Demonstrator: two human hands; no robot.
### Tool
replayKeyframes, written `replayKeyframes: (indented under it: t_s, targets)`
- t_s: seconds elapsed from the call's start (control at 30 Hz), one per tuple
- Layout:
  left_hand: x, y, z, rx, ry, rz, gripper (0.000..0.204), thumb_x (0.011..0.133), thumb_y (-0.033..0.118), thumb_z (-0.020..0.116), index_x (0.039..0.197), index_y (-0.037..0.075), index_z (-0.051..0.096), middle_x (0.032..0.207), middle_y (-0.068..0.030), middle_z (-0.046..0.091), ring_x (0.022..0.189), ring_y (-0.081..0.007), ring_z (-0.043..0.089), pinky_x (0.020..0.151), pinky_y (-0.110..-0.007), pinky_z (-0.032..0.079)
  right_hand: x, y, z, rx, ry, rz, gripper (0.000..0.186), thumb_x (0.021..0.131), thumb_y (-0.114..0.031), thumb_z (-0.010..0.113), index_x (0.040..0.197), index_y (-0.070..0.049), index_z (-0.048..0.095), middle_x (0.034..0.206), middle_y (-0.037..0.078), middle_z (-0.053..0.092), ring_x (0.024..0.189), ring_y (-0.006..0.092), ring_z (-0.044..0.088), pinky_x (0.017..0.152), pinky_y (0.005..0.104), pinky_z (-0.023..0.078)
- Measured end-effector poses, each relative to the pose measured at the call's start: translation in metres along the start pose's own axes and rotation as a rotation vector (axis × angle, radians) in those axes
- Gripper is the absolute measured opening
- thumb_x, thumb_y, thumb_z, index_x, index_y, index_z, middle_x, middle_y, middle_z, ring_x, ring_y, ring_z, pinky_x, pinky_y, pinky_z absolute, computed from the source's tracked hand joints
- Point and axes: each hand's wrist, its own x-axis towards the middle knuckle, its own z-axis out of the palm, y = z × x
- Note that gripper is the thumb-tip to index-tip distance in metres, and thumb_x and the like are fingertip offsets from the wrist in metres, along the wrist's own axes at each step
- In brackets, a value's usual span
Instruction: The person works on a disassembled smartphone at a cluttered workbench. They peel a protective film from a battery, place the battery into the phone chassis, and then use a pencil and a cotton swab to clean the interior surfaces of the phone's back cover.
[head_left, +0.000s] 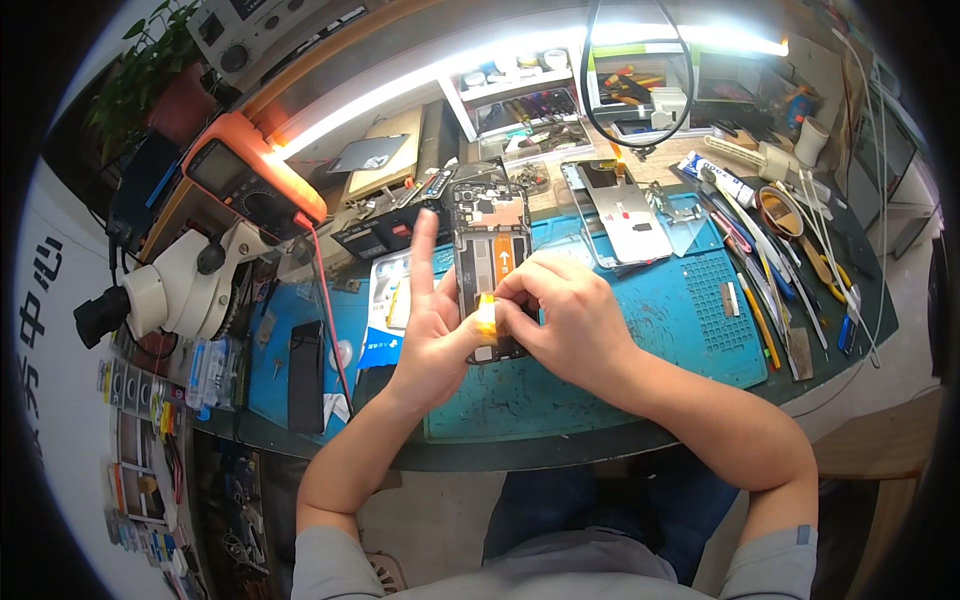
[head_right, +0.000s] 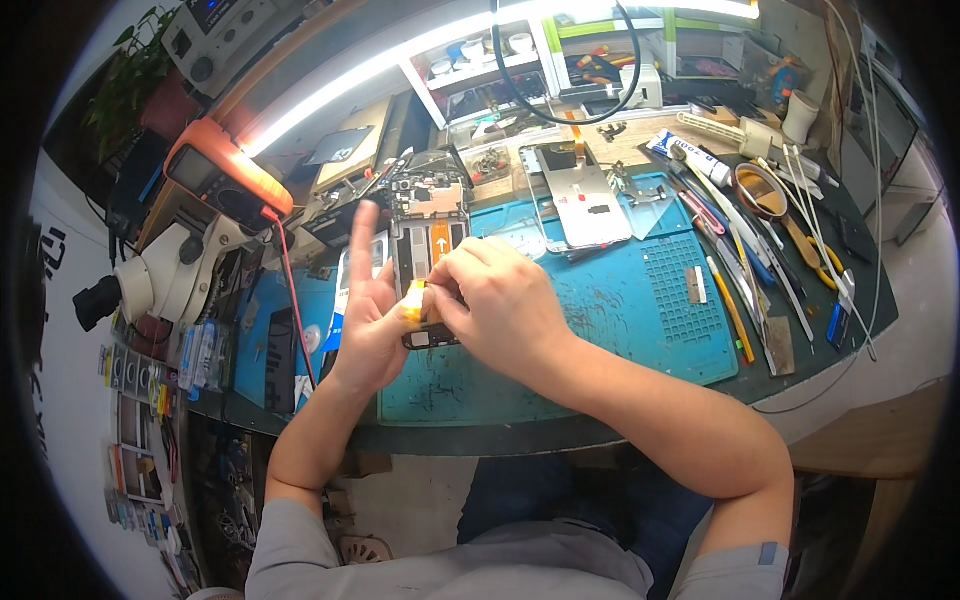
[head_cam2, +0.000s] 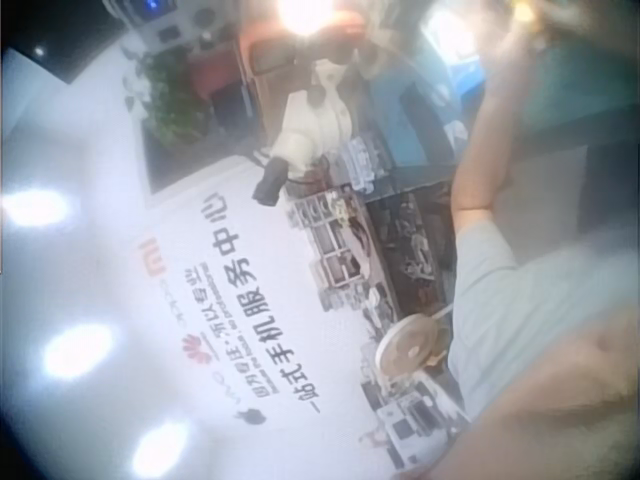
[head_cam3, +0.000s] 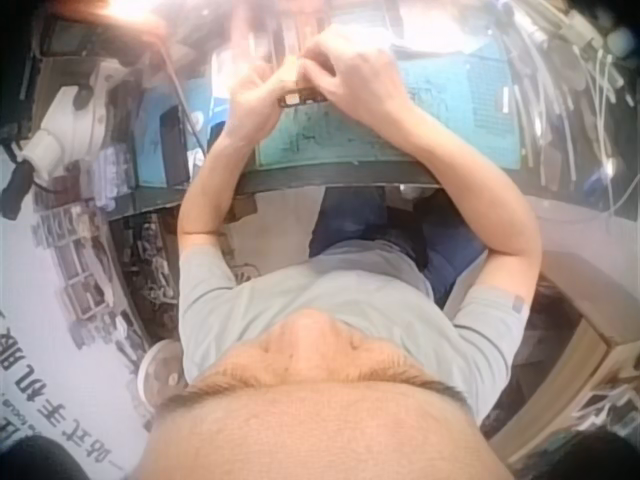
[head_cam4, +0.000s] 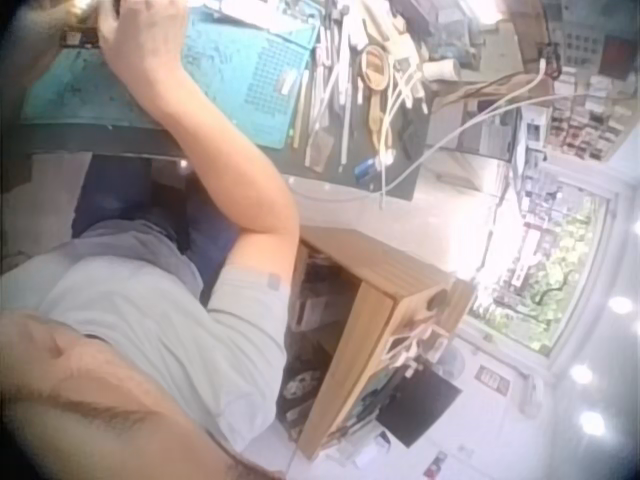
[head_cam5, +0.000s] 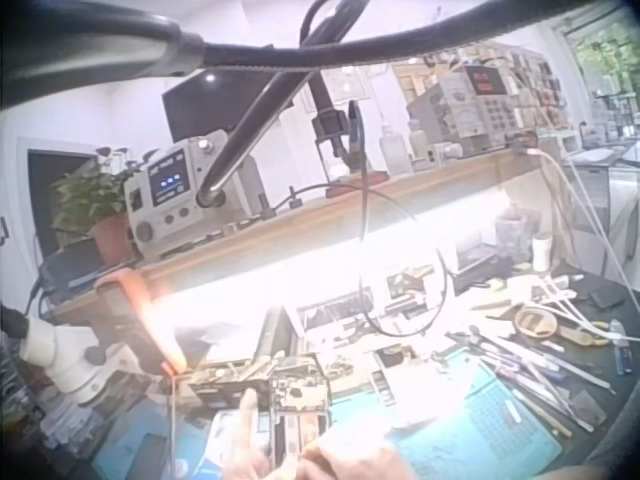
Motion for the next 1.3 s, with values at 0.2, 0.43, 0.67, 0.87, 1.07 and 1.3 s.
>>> replayKeyframes:
  t_s: [0.2, 0.43, 0.67, 0.87, 1.07, 1.3]
  targets:
    - [-0.001, -0.009, -0.008, 0.299, 0.044, 0.034, 0.028, 0.11, 0.019, 0.058, 0.13, 0.001, 0.055, 0.117, -0.0085, 0.065, 0.103, -0.01, 0.062, 0.09, -0.025, 0.051, -0.002, 0.0, 0.003, -0.057, 0.004, -0.013, 0.014, 0.089, -0.017, 0.072, 0.087, -0.006, 0.065, 0.085, 0.009, 0.066, 0.082, 0.0298, 0.066, 0.073, 0.0418, 0.055]
    - [0.001, -0.014, -0.013, 0.602, 0.158, 0.168, 0.017, 0.104, 0.016, 0.068, 0.099, 0.0, 0.062, 0.082, -0.0032, 0.071, 0.074, -0.0043, 0.064, 0.062, -0.02, 0.049, -0.004, -0.002, 0.006, -0.085, 0.02, -0.063, 0.015, 0.088, -0.015, 0.071, 0.083, -0.005, 0.06, 0.081, 0.009, 0.062, 0.079, 0.0293, 0.065, 0.07, 0.0413, 0.054]
    - [0.006, -0.009, -0.003, 0.6, 0.278, 0.162, 0.021, 0.099, 0.015, 0.076, 0.089, -0.001, 0.068, 0.076, -0.0017, 0.071, 0.068, -0.0012, 0.06, 0.057, -0.018, 0.044, -0.004, -0.002, 0.009, -0.152, 0.055, -0.153, 0.016, 0.086, -0.012, 0.071, 0.081, -0.003, 0.058, 0.08, 0.01, 0.059, 0.078, 0.0292, 0.062, 0.069, 0.041, 0.053]
    - [0.009, -0.014, -0.013, 0.515, 0.323, 0.135, 0.021, 0.098, 0.018, 0.077, 0.089, 0.001, 0.069, 0.079, 0.0013, 0.07, 0.068, 0.001, 0.056, 0.056, -0.017, 0.04, -0.006, 0.001, 0.014, -0.189, 0.05, -0.22, 0.016, 0.087, -0.011, 0.072, 0.087, -0.002, 0.059, 0.085, 0.011, 0.061, 0.079, 0.0296, 0.064, 0.07, 0.0409, 0.054]
    - [0.009, -0.014, -0.011, 0.465, 0.311, 0.145, 0.022, 0.099, 0.019, 0.077, 0.088, 0.001, 0.07, 0.075, 0.002, 0.069, 0.065, 0.0019, 0.053, 0.054, -0.017, 0.037, -0.003, -0.003, 0.009, 0.072, 0.033, 0.021, 0.014, 0.09, -0.012, 0.074, 0.095, -0.002, 0.064, 0.09, 0.012, 0.064, 0.085, 0.0325, 0.068, 0.073, 0.0419, 0.056]
    - [0.007, -0.015, -0.009, 0.583, 0.3, 0.176, 0.022, 0.098, 0.019, 0.077, 0.088, 0.001, 0.071, 0.071, 0.0035, 0.067, 0.062, 0.0022, 0.051, 0.052, -0.018, 0.036, -0.003, 0.0, 0.011, 0.078, 0.052, 0.045, 0.013, 0.092, -0.014, 0.073, 0.09, -0.003, 0.066, 0.086, 0.011, 0.065, 0.079, 0.0315, 0.067, 0.071, 0.0418, 0.056]
